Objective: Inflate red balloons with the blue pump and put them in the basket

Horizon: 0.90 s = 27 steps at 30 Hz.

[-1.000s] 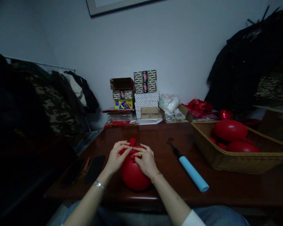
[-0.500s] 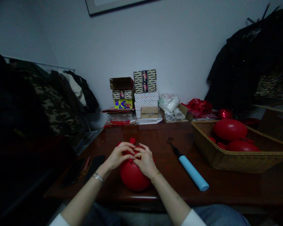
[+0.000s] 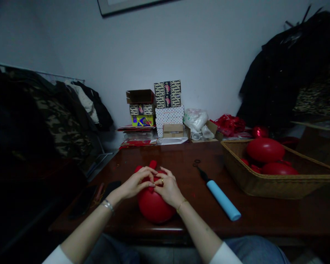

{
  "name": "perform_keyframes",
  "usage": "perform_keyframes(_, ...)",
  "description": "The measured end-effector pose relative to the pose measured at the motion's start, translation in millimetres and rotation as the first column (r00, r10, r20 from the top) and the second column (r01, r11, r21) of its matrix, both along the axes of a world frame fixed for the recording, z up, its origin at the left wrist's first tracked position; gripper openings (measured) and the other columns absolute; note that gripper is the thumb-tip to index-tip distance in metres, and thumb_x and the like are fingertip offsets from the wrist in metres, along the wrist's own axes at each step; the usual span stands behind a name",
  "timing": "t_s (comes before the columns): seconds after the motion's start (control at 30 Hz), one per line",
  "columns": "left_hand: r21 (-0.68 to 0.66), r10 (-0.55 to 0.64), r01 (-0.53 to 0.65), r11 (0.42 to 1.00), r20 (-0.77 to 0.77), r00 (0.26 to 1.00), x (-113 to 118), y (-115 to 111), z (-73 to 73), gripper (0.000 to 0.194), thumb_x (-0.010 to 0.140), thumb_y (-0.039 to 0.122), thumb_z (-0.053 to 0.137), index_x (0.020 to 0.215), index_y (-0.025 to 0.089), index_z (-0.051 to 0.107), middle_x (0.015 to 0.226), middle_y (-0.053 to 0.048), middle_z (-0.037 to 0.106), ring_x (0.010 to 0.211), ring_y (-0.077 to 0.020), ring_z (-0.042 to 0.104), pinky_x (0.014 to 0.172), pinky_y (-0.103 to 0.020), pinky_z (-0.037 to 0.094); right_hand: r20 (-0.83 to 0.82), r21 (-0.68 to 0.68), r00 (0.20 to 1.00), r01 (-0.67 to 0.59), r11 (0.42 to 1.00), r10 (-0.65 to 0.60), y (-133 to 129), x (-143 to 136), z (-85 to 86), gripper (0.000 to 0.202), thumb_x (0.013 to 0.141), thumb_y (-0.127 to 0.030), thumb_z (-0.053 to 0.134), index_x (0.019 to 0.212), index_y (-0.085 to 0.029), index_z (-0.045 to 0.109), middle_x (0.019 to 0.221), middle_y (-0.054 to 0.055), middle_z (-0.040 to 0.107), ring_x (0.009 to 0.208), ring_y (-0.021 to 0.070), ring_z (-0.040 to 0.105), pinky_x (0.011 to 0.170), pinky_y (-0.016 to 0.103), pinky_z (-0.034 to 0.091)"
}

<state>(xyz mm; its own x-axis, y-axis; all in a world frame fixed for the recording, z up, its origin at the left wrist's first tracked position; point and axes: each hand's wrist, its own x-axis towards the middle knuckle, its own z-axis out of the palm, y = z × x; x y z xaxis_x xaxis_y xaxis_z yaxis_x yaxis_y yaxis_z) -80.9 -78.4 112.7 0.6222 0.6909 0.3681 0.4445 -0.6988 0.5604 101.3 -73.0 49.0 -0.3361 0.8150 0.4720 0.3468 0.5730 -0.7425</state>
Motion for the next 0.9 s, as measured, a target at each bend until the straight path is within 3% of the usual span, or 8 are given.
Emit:
perform_keyframes(0.2, -0.075, 0.012, -0.008, 0.997, 0.049, 0.999, -6.0, -4.4, -1.0, 0.009, 0.084, 0.028, 0.056, 0.08, 0.02, 0.06, 0.11, -0.008, 0.058, 0.106, -0.0214, 0.05, 0.095, -0.04, 0.037, -0.012, -0.021, 1.0, -0.01, 1.0, 0.01, -0.9, -0.2, 1.5, 0.012, 0.074, -0.032, 0.064, 0.083, -0.032, 0.072, 0.117, 0.0, 0.062, 0.13, 0.0239, 0.03, 0.108, 0.047, 0.022)
perform_keyframes(0.43, -0.111, 0.165, -0.144, 0.983, 0.21, 0.964, 0.0, -4.1, -17.9, 0.014, 0.086, 0.033, 0.052, 0.083, 0.019, 0.055, 0.089, -0.006, 0.06, 0.092, -0.0196, 0.053, 0.084, -0.034, 0.04, -0.041, -0.043, 0.999, -0.005, 0.999, 0.003, -3.1, -1.5, 4.0, 0.013, 0.074, -0.026, 0.062, 0.079, -0.032, 0.072, 0.115, -0.002, 0.063, 0.129, 0.0219, 0.032, 0.108, 0.046, 0.022)
perform_keyframes(0.57, 0.015, 0.212, -0.213, 0.977, 0.048, 0.976, -3.7, -3.7, -16.7, 0.015, 0.087, 0.034, 0.05, 0.082, 0.02, 0.054, 0.081, -0.002, 0.058, 0.081, -0.0181, 0.051, 0.079, -0.032, 0.038, -0.063, -0.054, 0.998, -0.001, 0.999, -0.002, -3.9, 0.7, 3.3, 0.011, 0.074, -0.029, 0.063, 0.079, -0.03, 0.072, 0.116, 0.0, 0.063, 0.129, 0.0233, 0.032, 0.107, 0.048, 0.024)
perform_keyframes(0.73, 0.198, 0.199, -0.172, 0.965, -0.123, 0.972, -8.3, -9.4, -5.4, 0.019, 0.087, 0.036, 0.049, 0.077, 0.021, 0.057, 0.077, -0.002, 0.057, 0.075, -0.0179, 0.048, 0.077, -0.033, 0.036, -0.099, -0.063, 0.995, 0.01, 0.998, -0.017, -5.1, 1.2, 3.3, 0.01, 0.074, -0.031, 0.064, 0.08, -0.031, 0.072, 0.114, 0.0, 0.064, 0.128, 0.0224, 0.035, 0.107, 0.046, 0.026)
perform_keyframes(0.83, 0.133, 0.119, -0.105, 0.986, -0.103, 0.988, -8.6, -15.4, -10.2, 0.032, 0.087, 0.036, 0.046, 0.06, 0.02, 0.052, 0.068, -0.002, 0.052, 0.07, -0.0174, 0.047, 0.074, -0.032, 0.037, -0.127, -0.072, 0.991, 0.025, 0.997, -0.034, -4.4, 0.3, 2.7, 0.009, 0.074, -0.032, 0.064, 0.078, -0.032, 0.072, 0.11, 0.0, 0.066, 0.126, 0.0218, 0.037, 0.105, 0.045, 0.028)
perform_keyframes(0.9, 0.035, 0.08, -0.08, 0.996, 0.001, 0.997, -9.0, -18.4, -20.8, 0.04, 0.087, 0.037, 0.045, 0.051, 0.02, 0.043, 0.063, -0.002, 0.047, 0.067, -0.0167, 0.044, 0.071, -0.032, 0.038, -0.15, -0.08, 0.987, 0.041, 0.996, -0.052, -2.9, -0.7, 1.1, 0.009, 0.074, -0.035, 0.064, 0.076, -0.032, 0.072, 0.107, 0.0, 0.067, 0.123, 0.0215, 0.04, 0.104, 0.045, 0.031)
